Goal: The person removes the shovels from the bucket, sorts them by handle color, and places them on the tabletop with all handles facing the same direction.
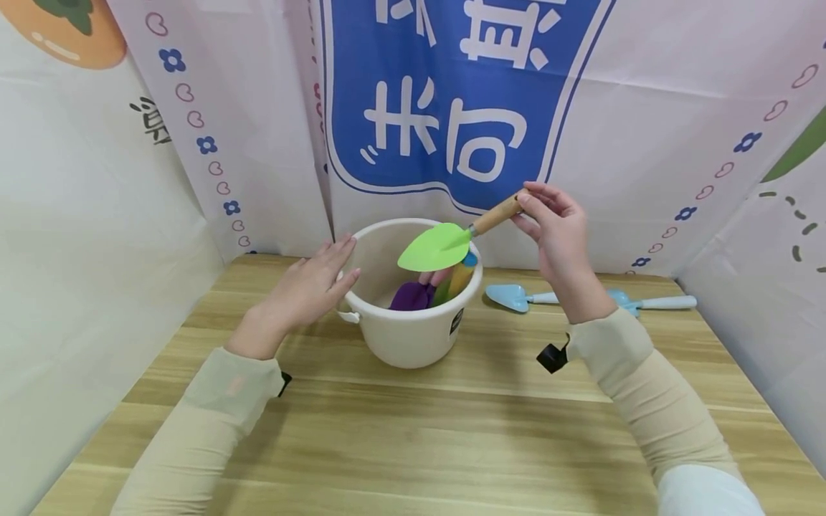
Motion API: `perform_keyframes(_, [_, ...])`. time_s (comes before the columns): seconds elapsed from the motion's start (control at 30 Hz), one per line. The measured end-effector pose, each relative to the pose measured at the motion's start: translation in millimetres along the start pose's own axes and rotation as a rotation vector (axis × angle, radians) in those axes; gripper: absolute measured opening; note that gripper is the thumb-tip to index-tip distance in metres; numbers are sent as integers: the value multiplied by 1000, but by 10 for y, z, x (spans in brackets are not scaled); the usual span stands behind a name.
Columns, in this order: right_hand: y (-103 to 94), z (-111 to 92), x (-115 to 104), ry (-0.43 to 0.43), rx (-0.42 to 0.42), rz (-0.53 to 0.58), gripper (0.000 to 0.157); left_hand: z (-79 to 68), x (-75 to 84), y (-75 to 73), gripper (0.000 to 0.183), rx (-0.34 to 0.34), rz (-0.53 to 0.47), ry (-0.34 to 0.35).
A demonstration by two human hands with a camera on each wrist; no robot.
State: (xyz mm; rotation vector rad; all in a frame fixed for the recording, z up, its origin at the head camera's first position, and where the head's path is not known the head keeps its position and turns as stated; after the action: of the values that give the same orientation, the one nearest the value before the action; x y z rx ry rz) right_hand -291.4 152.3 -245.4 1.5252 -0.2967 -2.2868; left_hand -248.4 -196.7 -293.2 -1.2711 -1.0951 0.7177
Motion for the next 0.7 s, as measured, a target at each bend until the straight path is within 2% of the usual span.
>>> perform_keyframes(0.37, [-100, -63, -106, -20, 45, 106, 8, 1, 6, -12, 70, -14, -1, -6])
perform_keyframes(0.7, [-219, -114, -200, -38, 86, 137, 9, -2, 12, -9, 71, -18, -1, -3])
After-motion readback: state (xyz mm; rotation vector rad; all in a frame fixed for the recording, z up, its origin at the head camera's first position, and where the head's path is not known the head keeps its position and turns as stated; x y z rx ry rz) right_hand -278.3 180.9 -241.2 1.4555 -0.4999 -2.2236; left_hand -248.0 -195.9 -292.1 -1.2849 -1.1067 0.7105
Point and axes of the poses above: each hand's wrist, its own z-axis towards the middle knuckle, its own y-axis out of the palm, x = y × z, the point moved 3 cm from there along z, towards the middle knuckle, and after that the axes turned 9 degrees about -x, right-handed, at the moved point
